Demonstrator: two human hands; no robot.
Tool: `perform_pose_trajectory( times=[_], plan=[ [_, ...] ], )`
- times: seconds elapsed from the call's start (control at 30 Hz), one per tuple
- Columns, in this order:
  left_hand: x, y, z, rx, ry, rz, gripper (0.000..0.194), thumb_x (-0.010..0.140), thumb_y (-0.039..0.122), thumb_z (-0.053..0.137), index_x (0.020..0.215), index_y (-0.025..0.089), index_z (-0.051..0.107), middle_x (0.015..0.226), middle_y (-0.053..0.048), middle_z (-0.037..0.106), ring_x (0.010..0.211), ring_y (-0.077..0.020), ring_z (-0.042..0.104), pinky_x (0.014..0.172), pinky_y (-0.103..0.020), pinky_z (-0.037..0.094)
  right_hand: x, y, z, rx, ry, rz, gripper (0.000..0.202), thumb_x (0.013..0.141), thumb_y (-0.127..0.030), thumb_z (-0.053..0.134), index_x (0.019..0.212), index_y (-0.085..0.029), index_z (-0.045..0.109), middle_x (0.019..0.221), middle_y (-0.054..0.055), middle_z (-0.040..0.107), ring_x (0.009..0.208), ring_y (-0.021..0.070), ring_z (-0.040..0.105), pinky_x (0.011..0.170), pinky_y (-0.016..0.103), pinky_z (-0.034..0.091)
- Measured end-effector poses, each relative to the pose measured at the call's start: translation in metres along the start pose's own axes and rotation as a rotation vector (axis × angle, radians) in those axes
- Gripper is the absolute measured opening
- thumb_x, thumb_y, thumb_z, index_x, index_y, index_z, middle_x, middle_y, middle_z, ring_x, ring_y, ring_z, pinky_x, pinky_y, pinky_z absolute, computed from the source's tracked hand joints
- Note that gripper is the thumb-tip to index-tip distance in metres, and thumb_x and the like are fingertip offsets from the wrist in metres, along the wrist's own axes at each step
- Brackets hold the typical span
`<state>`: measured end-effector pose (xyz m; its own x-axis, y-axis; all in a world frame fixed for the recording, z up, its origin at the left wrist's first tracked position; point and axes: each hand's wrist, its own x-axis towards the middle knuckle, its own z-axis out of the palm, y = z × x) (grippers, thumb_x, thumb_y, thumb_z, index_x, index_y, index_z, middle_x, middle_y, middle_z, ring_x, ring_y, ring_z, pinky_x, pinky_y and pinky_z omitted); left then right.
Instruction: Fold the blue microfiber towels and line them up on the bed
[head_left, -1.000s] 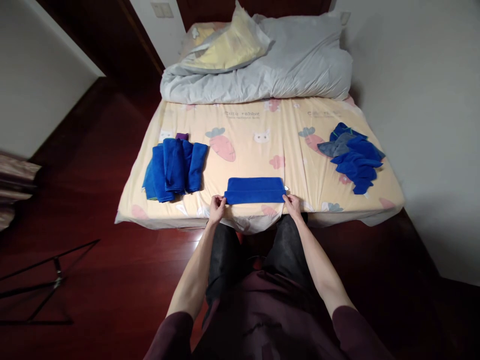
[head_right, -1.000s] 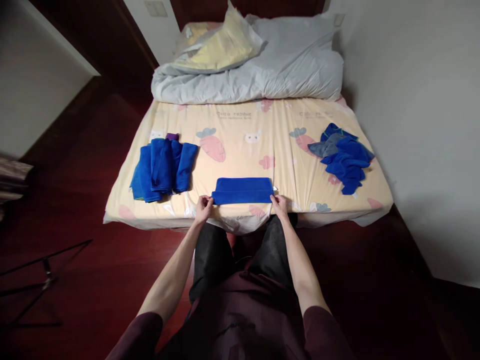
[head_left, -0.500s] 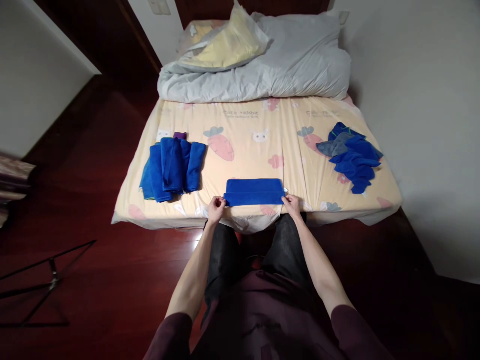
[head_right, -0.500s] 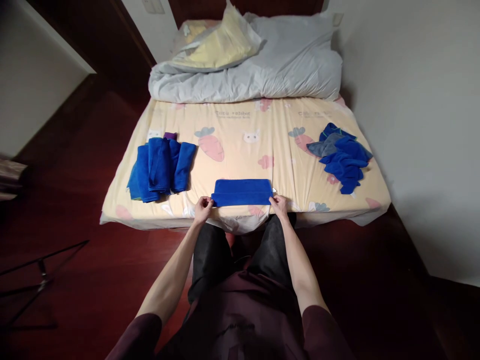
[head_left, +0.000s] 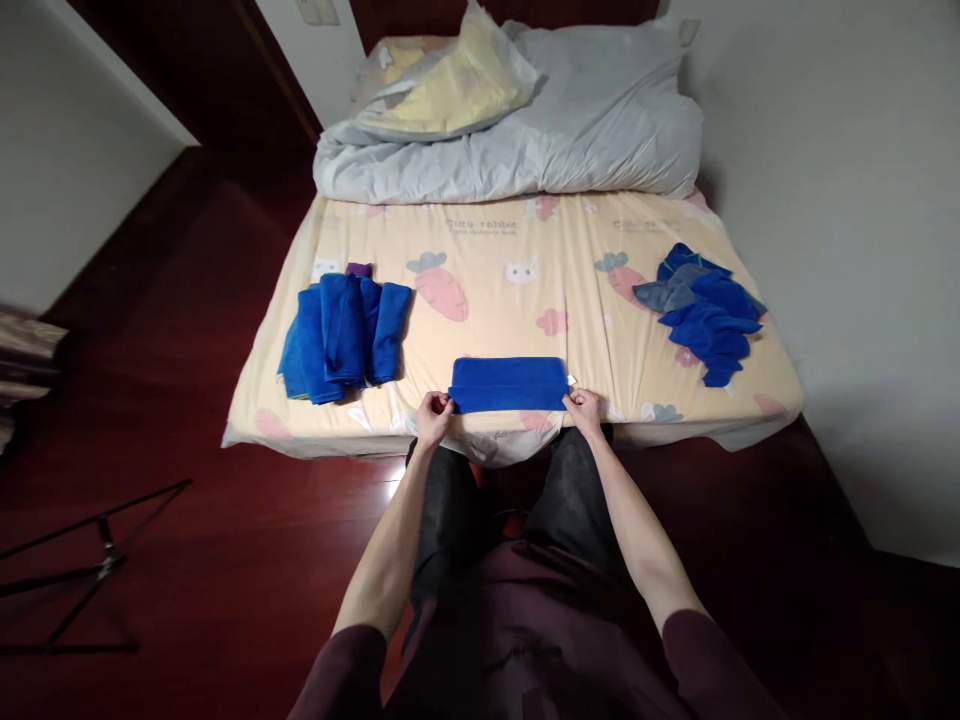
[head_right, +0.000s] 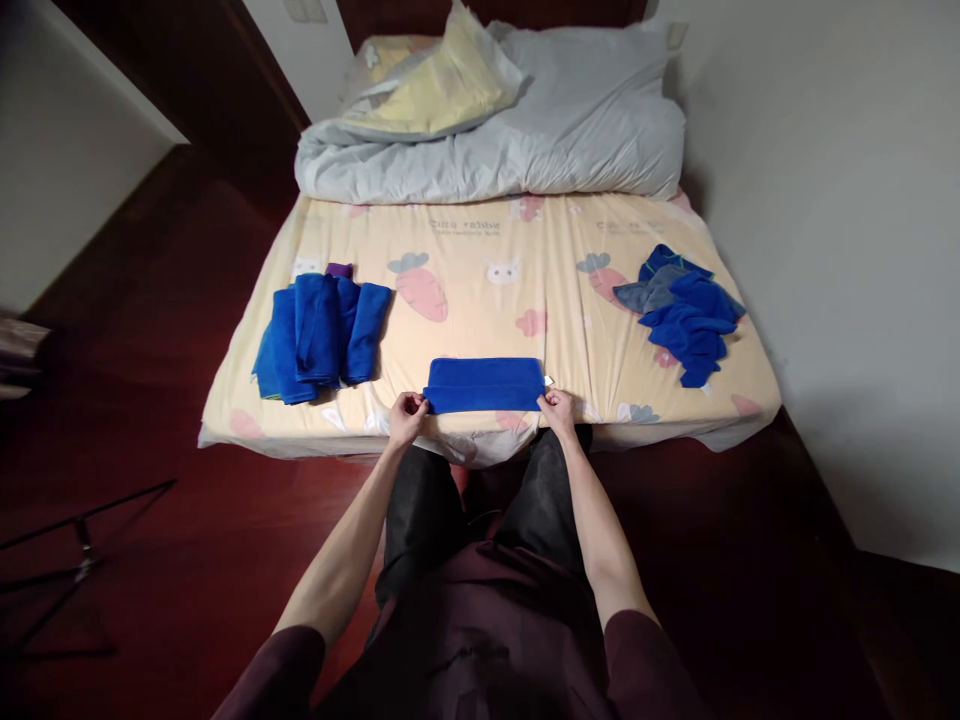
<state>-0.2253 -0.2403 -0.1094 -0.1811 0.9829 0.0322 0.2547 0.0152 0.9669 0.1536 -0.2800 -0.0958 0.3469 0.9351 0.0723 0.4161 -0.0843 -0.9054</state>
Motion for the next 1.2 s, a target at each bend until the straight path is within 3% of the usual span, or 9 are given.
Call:
perform_pose_trajectory(
  times=[0.17, 0.23, 0.33, 0.5, 0.67, 0.8, 0.97, 1.2],
  plan=[
    [0.001, -0.005, 0.0, -0.082, 0.01, 0.057, 0.027, 0.077, 0.043, 0.075, 0.092, 0.023, 0.067, 0.101, -0.008, 0.072, 0.097, -0.0225, 0.069, 0.093, -0.04, 0.056, 0.001, -0.001, 0.002, 0.034, 0.028, -0.004, 0.024, 0.073, -0.04, 0.063, 0.069, -0.027, 0.043, 0.056, -0.006, 0.044, 0.051, 0.0123, 0.041, 0.053, 0.028, 0.034],
    [0.0, -0.005, 0.0, -0.078, 0.029, 0.097, 0.025, 0.078, 0.042, 0.076, 0.091, 0.021, 0.071, 0.116, -0.013, 0.073, 0.115, -0.0269, 0.068, 0.105, -0.046, 0.053, 0.001, -0.003, 0.003, 0.032, 0.028, -0.004, 0.021, 0.073, -0.037, 0.062, 0.076, -0.027, 0.043, 0.058, -0.008, 0.043, 0.052, 0.0127, 0.042, 0.057, 0.028, 0.038],
    [-0.003, -0.004, 0.001, -0.065, 0.027, 0.099, 0.021, 0.081, 0.039, 0.075, 0.094, 0.022, 0.077, 0.128, -0.015, 0.072, 0.125, -0.0304, 0.065, 0.109, -0.051, 0.051, 0.0, -0.007, 0.004, 0.012, -0.007, -0.012, 0.017, 0.076, -0.034, 0.058, 0.087, -0.027, 0.047, 0.058, -0.009, 0.04, 0.054, 0.0141, 0.041, 0.063, 0.029, 0.043],
    [-0.001, -0.003, -0.002, -0.056, -0.049, 0.111, 0.027, 0.084, 0.035, 0.07, 0.106, 0.022, 0.079, 0.124, -0.013, 0.075, 0.122, -0.0289, 0.067, 0.111, -0.051, 0.051, -0.001, -0.006, 0.005, 0.035, -0.069, -0.074, 0.027, 0.079, -0.032, 0.054, 0.102, -0.021, 0.065, 0.061, -0.008, 0.035, 0.055, 0.015, 0.038, 0.061, 0.03, 0.041],
    [0.001, 0.002, -0.007, 0.046, -0.121, 0.074, 0.038, 0.084, 0.039, 0.074, 0.118, 0.022, 0.076, 0.114, -0.011, 0.075, 0.109, -0.0287, 0.068, 0.1, -0.049, 0.057, -0.002, -0.003, 0.003, -0.001, -0.078, -0.078, 0.037, 0.083, -0.035, 0.054, 0.109, -0.019, 0.074, 0.063, -0.005, 0.038, 0.059, 0.0162, 0.041, 0.064, 0.032, 0.043],
    [-0.002, 0.008, -0.008, 0.21, -0.16, 0.132, 0.057, 0.077, 0.043, 0.083, 0.129, 0.025, 0.071, 0.125, -0.01, 0.072, 0.114, -0.0296, 0.064, 0.104, -0.049, 0.054, -0.001, 0.0, -0.005, -0.042, -0.162, -0.074, 0.043, 0.087, -0.044, 0.062, 0.119, -0.019, 0.074, 0.064, -0.005, 0.041, 0.06, 0.016, 0.043, 0.064, 0.031, 0.044],
    [-0.002, 0.005, -0.009, 0.31, -0.206, 0.221, 0.065, 0.074, 0.031, 0.079, 0.137, 0.023, 0.065, 0.129, -0.011, 0.071, 0.111, -0.0301, 0.062, 0.103, -0.049, 0.054, 0.003, 0.006, -0.018, -0.134, -0.336, -0.124, 0.069, 0.073, -0.045, 0.083, 0.136, -0.022, 0.066, 0.065, -0.008, 0.044, 0.06, 0.0148, 0.045, 0.066, 0.029, 0.046],
    [0.004, -0.008, -0.009, 0.291, -0.195, 0.207, 0.054, 0.082, 0.029, 0.066, 0.136, 0.021, 0.065, 0.124, -0.012, 0.072, 0.11, -0.0287, 0.063, 0.102, -0.05, 0.053, 0.006, 0.011, -0.018, -0.073, -0.346, -0.142, 0.065, 0.073, -0.025, 0.069, 0.137, -0.022, 0.065, 0.066, -0.008, 0.045, 0.058, 0.0137, 0.046, 0.06, 0.027, 0.043]
  ],
)
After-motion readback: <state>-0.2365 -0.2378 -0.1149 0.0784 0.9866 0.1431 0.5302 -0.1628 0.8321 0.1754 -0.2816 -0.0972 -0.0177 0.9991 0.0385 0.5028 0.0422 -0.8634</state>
